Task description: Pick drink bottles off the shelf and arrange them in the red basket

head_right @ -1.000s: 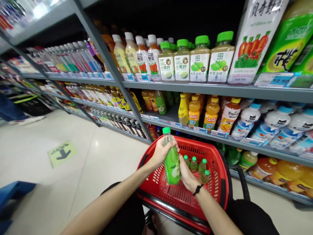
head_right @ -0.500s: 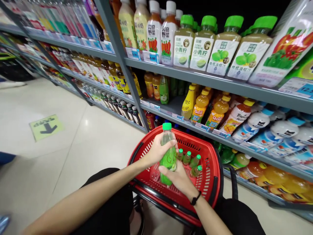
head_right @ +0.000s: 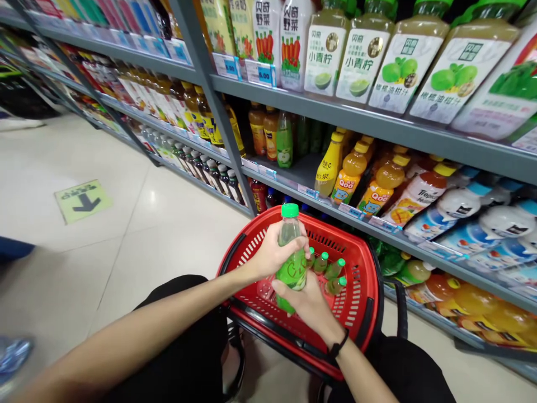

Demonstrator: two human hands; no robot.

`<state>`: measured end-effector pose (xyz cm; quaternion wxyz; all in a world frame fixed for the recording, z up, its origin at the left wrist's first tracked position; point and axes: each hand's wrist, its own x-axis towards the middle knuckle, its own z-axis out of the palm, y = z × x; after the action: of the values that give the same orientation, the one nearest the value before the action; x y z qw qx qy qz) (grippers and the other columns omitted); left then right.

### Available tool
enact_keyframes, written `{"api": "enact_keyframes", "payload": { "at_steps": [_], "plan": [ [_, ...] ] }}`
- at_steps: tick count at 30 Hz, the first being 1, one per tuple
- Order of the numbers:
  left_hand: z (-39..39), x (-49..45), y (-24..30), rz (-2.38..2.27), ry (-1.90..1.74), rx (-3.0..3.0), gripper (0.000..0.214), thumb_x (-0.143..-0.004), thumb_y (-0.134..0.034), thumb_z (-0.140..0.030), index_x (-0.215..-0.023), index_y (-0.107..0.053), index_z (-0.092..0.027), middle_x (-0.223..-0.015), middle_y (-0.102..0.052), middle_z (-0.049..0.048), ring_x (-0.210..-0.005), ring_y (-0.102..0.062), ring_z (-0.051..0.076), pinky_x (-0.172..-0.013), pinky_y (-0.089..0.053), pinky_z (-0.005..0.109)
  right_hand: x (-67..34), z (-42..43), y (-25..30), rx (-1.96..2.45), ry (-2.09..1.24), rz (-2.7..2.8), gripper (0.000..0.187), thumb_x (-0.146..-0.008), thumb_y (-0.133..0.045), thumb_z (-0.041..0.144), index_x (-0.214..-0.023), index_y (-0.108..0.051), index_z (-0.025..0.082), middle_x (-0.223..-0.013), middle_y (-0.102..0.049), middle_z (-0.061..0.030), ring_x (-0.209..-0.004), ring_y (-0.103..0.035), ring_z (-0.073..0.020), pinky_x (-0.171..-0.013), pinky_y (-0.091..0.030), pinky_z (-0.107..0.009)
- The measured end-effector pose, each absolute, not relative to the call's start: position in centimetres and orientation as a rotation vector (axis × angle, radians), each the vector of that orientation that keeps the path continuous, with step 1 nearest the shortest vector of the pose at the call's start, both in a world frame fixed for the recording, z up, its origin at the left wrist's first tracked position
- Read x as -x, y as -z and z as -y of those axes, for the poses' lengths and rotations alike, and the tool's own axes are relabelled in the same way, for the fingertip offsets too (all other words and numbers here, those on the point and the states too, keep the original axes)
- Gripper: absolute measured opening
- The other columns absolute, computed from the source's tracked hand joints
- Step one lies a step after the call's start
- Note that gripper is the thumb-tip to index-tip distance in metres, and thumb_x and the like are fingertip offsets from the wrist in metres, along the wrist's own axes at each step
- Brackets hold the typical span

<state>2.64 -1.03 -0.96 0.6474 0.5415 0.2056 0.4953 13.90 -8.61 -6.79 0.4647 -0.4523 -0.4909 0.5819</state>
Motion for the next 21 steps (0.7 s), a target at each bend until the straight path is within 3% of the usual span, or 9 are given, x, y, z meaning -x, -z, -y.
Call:
{"api": "enact_keyframes", "payload": {
  "at_steps": [4,7,11,16,21],
  "plan": [
    [0.8,-2.6,0.9,-0.525,-1.16,-1.291,0.023,-0.08,-0.074,-0.026,-0.089,-0.056,-0.016,-0.071,-0.064,-0.001,-0.061,-0.065,0.013,-0.061,-0.056,0.027,-13.9,8.7,7.0,1.18,-1.334,1.173,0.043,-0.08,-0.084,0.05,-0.106,-0.064,0.021,-0.109,-0.072,-0.0051,-0.092,-0.067,-0.0185,-0.085,-0.055,-0.03],
    [0.3,-2.0,0.8,-0.618,-1.179,-1.395,0.028,-0.084,-0.076,-0.034,-0.095,-0.058,-0.016,-0.076,-0.066,0.001,-0.066,-0.066,0.014,-0.064,-0.056,0.027,-13.8,8.7,6.9,1.223,-1.229,1.103,0.059,-0.08,-0.085,0.051,-0.127,-0.06,0.025,-0.133,-0.069,-0.0069,-0.117,-0.067,-0.0233,-0.102,-0.053,-0.035],
    [-0.2,-0.8,0.4,-0.617,-1.173,-1.527,0.04,-0.088,-0.074,-0.044,-0.115,-0.062,-0.017,-0.093,-0.07,0.0065,-0.078,-0.067,0.018,-0.068,-0.056,0.029,-14.1,8.7,6.6,1.169,-1.247,1.096,0.058,-0.081,-0.079,0.063,-0.12,-0.069,0.022,-0.123,-0.074,-0.0095,-0.117,-0.068,-0.0287,-0.103,-0.054,-0.04],
    [0.5,0.1,-0.3,-0.415,-1.121,-1.558,0.042,-0.089,-0.071,-0.043,-0.121,-0.059,-0.018,-0.116,-0.071,0.0145,-0.103,-0.07,0.028,-0.08,-0.058,0.033,-15.2,9.4,8.1,1.207,-1.288,1.02,0.064,-0.082,-0.067,0.078,-0.113,-0.072,0.022,-0.104,-0.075,-0.0105,-0.103,-0.07,-0.0316,-0.086,-0.059,-0.042],
    [1.3,0.1,-0.5,-0.389,-1.07,-1.561,0.04,-0.091,-0.071,-0.042,-0.119,-0.055,-0.019,-0.111,-0.072,0.0133,-0.091,-0.072,0.024,-0.077,-0.058,0.033,-15.8,9.6,9.6,1.217,-1.291,1.075,0.075,-0.08,-0.059,0.086,-0.118,-0.07,0.022,-0.096,-0.074,-0.0103,-0.097,-0.07,-0.0315,-0.08,-0.059,-0.042]
  ]
}}
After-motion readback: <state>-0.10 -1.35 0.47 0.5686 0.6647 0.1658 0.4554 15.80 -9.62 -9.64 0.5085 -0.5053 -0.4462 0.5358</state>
